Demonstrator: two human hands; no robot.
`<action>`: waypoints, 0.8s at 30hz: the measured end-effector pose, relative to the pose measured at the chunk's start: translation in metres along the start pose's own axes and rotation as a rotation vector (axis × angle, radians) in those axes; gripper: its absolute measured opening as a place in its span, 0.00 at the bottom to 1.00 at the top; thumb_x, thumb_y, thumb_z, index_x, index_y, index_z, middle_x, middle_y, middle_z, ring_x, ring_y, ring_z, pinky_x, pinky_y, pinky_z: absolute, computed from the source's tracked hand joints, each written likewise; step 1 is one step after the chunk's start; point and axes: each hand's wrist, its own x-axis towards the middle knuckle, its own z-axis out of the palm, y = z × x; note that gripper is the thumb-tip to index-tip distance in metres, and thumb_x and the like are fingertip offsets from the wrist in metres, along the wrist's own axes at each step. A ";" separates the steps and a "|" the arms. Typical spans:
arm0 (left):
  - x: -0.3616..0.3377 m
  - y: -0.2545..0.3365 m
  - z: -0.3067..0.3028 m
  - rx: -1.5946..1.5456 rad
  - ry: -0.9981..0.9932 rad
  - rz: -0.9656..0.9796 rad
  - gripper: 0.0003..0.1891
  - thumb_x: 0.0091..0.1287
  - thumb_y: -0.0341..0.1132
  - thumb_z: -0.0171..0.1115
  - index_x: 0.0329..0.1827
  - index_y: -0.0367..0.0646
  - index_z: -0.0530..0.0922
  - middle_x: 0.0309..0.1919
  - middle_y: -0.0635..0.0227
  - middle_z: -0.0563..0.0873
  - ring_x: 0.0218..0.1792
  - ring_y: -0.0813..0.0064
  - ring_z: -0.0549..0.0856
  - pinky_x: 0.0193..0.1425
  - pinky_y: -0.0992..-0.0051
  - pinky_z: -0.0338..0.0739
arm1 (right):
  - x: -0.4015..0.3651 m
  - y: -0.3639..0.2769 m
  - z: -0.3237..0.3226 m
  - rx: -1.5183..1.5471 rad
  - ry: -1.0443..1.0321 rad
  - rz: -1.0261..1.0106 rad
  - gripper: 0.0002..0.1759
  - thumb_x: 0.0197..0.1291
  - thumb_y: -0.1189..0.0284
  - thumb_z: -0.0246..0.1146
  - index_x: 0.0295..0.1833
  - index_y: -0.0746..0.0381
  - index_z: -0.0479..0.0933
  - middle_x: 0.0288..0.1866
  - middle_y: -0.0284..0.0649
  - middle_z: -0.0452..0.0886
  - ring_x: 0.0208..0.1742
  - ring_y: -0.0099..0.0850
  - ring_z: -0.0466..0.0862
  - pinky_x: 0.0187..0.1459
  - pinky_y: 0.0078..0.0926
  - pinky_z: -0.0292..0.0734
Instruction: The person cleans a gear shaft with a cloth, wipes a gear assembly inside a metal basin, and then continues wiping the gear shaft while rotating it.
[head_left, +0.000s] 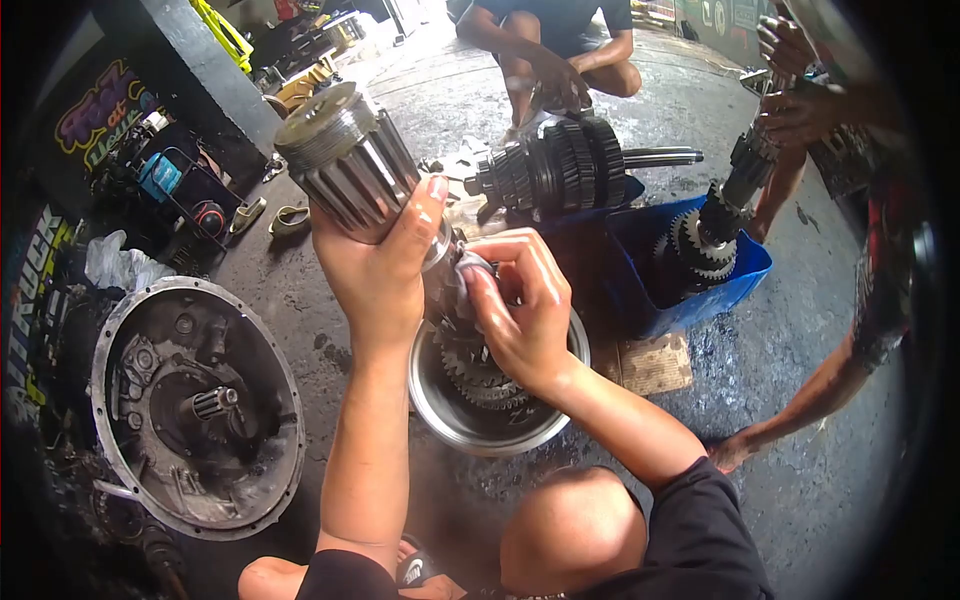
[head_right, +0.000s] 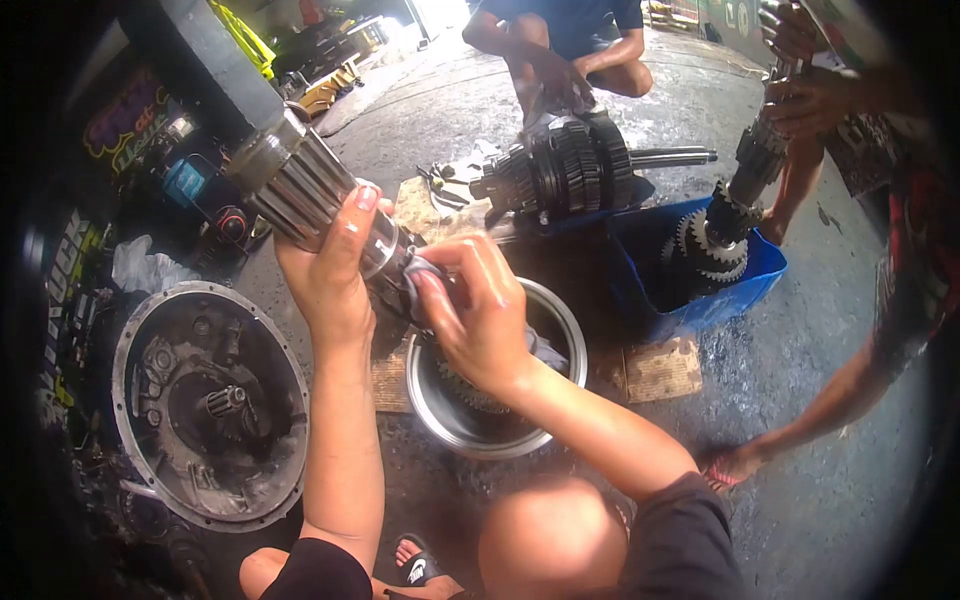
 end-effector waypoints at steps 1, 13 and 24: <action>0.000 -0.001 -0.002 0.031 -0.008 -0.006 0.08 0.64 0.27 0.72 0.42 0.37 0.82 0.34 0.67 0.87 0.34 0.78 0.87 0.43 0.76 0.81 | -0.005 0.003 0.001 0.001 0.000 0.007 0.11 0.57 0.83 0.68 0.46 0.65 0.79 0.41 0.45 0.80 0.32 0.37 0.77 0.35 0.32 0.73; 0.006 -0.003 0.007 0.009 0.043 -0.049 0.15 0.61 0.22 0.74 0.46 0.37 0.77 0.36 0.72 0.85 0.34 0.86 0.83 0.41 0.81 0.78 | -0.010 0.017 0.003 -0.023 -0.017 0.031 0.14 0.58 0.82 0.68 0.50 0.64 0.77 0.43 0.44 0.79 0.34 0.37 0.78 0.39 0.33 0.74; 0.022 0.000 -0.034 -0.174 -0.313 -0.215 0.24 0.58 0.32 0.70 0.59 0.35 0.78 0.42 0.59 0.88 0.45 0.69 0.88 0.57 0.67 0.81 | -0.028 0.007 -0.026 0.089 -0.144 0.065 0.16 0.57 0.82 0.70 0.52 0.62 0.82 0.44 0.39 0.81 0.31 0.26 0.78 0.31 0.24 0.74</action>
